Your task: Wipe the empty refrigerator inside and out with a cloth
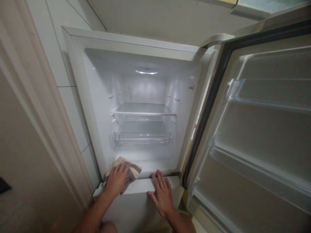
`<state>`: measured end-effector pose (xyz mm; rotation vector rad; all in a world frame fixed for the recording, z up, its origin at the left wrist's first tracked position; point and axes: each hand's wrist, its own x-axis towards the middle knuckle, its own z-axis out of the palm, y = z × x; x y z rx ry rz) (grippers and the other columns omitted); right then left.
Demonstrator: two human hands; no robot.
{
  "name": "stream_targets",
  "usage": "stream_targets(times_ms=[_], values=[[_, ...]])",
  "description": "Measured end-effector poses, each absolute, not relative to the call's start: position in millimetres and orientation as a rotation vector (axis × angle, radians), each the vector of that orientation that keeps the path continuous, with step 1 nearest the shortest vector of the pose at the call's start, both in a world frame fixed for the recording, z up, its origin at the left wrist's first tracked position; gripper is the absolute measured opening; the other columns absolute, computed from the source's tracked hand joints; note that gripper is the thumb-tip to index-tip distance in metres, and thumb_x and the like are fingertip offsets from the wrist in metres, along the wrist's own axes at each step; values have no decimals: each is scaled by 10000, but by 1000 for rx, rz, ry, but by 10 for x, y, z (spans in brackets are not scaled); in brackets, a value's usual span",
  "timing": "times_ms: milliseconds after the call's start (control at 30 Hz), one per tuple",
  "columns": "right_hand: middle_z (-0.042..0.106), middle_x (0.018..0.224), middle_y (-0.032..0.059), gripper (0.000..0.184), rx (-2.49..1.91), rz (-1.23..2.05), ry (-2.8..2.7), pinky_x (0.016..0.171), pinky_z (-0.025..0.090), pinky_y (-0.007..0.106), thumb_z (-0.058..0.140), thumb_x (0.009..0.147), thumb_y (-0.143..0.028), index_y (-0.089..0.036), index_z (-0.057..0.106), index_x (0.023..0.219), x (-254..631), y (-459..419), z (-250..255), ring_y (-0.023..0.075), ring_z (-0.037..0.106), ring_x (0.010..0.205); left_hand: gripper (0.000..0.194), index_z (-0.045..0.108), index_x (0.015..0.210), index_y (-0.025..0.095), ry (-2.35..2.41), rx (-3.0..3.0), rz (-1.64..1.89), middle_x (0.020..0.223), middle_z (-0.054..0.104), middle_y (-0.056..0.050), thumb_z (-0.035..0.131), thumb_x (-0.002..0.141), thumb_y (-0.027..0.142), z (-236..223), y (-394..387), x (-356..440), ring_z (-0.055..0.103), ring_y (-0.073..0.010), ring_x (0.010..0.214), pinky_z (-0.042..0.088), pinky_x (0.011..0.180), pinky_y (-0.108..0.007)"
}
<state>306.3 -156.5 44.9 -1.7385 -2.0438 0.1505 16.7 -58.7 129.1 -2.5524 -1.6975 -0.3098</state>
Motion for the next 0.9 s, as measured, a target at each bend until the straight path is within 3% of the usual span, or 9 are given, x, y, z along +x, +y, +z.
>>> stream_targets(times_ms=[167, 333, 400, 500, 567, 733, 900], values=[[161, 1823, 93, 820, -1696, 184, -2052, 1360, 247, 648, 523, 1092, -662, -320, 222, 1773, 3052, -1578, 585, 342, 222, 1698, 752, 561, 1608, 261, -1639, -2657, -271, 1671, 569, -112, 685, 872, 174, 1366, -632, 639, 532, -373, 1519, 447, 1244, -533], [238, 1820, 77, 736, -1550, 101, -1963, 1325, 408, 455, 501, 1131, -389, -298, 193, 1793, 3322, -1990, 101, 274, 347, 1660, 875, 424, 1702, 270, -1579, -2801, -258, 1757, 467, -65, 739, 886, 315, 1378, -656, 609, 431, -289, 1621, 339, 1347, -445], [317, 1793, 78, 764, -1560, 42, -1971, 1267, 488, 412, 586, 1084, -363, -307, 275, 1779, 3549, -2255, -269, 291, 451, 1604, 850, 448, 1691, 263, -1628, -2787, -242, 1771, 435, -75, 735, 893, 314, 1376, -618, 477, 409, -312, 1635, 301, 1368, -490], [479, 1701, 96, 736, -1651, -26, -2013, 1181, 575, 435, 700, 997, -334, -309, 479, 1699, 3819, -2573, -647, 344, 586, 1494, 789, 491, 1666, 205, -1718, -2711, -225, 1770, 424, -126, 699, 907, 254, 1346, -535, 410, 398, -375, 1635, 304, 1358, -566], [465, 1703, 108, 757, -1725, -37, -2032, 1170, 586, 472, 723, 956, -306, -292, 510, 1682, 3838, -2649, -635, 374, 585, 1490, 761, 509, 1653, 189, -1712, -2689, -227, 1764, 437, -135, 698, 918, 248, 1319, -499, 538, 402, -377, 1631, 321, 1350, -544], [202, 1817, 62, 985, -1817, -90, -1972, 1290, 474, 490, 650, 890, -170, -257, 251, 1786, 3489, -2356, -137, 340, 359, 1648, 736, 519, 1647, 241, -1600, -2690, -288, 1745, 475, -119, 734, 944, 281, 1292, -566, 1282, 439, -359, 1605, 352, 1327, -518], [381, 1748, 77, 974, -1839, -147, -2004, 1246, 533, 436, 675, 815, -131, -225, 388, 1741, 3351, -1971, -452, 347, 483, 1573, 707, 576, 1607, 231, -1548, -2686, -355, 1692, 529, -169, 777, 933, 299, 1310, -703, 2025, 494, -406, 1541, 446, 1226, -577]])
